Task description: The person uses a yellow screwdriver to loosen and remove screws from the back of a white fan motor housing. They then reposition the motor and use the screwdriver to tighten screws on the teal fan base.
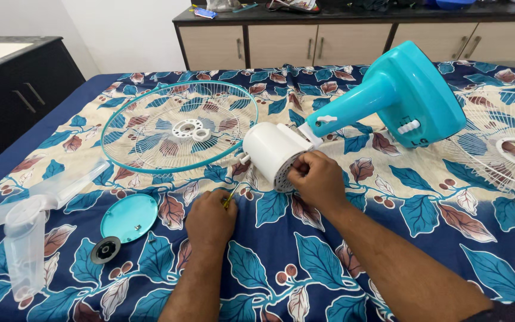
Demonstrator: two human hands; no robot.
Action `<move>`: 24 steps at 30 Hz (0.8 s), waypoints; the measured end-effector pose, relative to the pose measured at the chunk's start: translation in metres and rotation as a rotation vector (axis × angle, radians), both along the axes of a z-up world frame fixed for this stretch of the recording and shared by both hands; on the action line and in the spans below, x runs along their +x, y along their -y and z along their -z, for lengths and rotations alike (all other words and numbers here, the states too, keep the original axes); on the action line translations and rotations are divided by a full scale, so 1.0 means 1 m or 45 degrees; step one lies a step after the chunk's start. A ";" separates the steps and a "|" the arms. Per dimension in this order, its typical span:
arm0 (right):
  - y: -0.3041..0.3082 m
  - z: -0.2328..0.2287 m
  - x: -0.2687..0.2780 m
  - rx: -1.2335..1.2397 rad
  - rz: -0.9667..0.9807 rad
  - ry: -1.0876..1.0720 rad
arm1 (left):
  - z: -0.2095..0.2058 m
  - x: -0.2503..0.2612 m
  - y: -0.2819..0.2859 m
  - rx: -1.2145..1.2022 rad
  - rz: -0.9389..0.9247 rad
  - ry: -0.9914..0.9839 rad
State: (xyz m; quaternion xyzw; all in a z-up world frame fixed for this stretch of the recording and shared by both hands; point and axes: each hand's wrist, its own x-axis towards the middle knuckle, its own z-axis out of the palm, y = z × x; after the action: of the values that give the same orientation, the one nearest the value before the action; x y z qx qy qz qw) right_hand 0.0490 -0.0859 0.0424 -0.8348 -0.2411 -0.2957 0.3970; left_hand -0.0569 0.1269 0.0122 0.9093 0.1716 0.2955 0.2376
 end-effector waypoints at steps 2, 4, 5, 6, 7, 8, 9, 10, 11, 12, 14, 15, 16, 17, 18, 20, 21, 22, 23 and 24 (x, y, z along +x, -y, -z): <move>0.000 -0.002 -0.001 -0.041 0.011 0.008 | -0.001 0.000 0.000 0.002 -0.005 0.017; -0.001 -0.004 -0.001 -0.082 0.027 0.033 | -0.003 -0.001 0.000 0.014 0.002 -0.011; -0.002 -0.004 -0.001 -0.104 0.037 0.053 | -0.004 -0.001 0.000 0.020 0.005 -0.025; -0.002 -0.004 -0.002 -0.129 0.050 0.068 | -0.004 -0.002 0.000 0.015 0.007 -0.022; -0.002 -0.002 -0.003 -0.143 0.046 0.100 | -0.004 -0.003 0.000 0.010 0.008 -0.019; -0.002 -0.002 -0.002 -0.158 0.045 0.134 | -0.004 -0.003 0.000 0.005 0.012 -0.013; -0.002 -0.001 -0.002 -0.173 0.044 0.168 | -0.005 -0.002 0.001 0.008 0.010 -0.019; -0.002 0.000 -0.001 -0.197 0.040 0.208 | -0.005 -0.003 0.001 0.012 0.007 -0.026; -0.002 0.001 -0.001 -0.221 0.037 0.248 | -0.005 -0.003 0.001 0.016 0.003 -0.033; -0.001 0.002 -0.001 -0.245 0.032 0.288 | -0.005 -0.003 0.000 0.020 0.008 -0.027; -0.001 0.005 0.001 -0.246 0.011 0.323 | -0.004 -0.002 0.000 0.025 0.020 -0.015; 0.000 0.006 0.002 -0.248 0.001 0.339 | -0.003 -0.002 0.001 0.024 0.026 -0.014; -0.001 0.007 0.001 -0.208 0.017 0.327 | -0.003 -0.002 0.000 0.027 0.030 -0.013; -0.001 0.009 0.000 -0.169 0.032 0.314 | -0.003 -0.002 -0.001 0.030 0.034 -0.012; -0.002 0.010 -0.001 -0.130 0.047 0.304 | -0.003 -0.002 -0.001 0.033 0.031 -0.015; -0.001 0.009 -0.003 -0.091 0.027 0.304 | -0.002 -0.001 -0.001 0.036 0.025 -0.022; -0.001 0.008 -0.005 -0.072 0.017 0.303 | -0.002 -0.001 -0.001 0.037 0.021 -0.021; -0.001 0.007 -0.007 -0.070 0.018 0.281 | -0.001 -0.001 0.000 0.036 0.018 -0.018; 0.000 0.004 -0.010 -0.068 0.020 0.260 | -0.002 -0.001 0.000 0.036 0.015 -0.015; 0.002 0.003 -0.014 -0.067 0.022 0.236 | -0.002 -0.002 0.000 0.033 0.024 -0.003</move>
State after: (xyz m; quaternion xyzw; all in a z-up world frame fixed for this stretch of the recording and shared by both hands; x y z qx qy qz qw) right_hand 0.0350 -0.0875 0.0399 -0.8161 -0.2771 -0.3687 0.3483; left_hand -0.0587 0.1266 0.0138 0.9142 0.1596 0.2943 0.2285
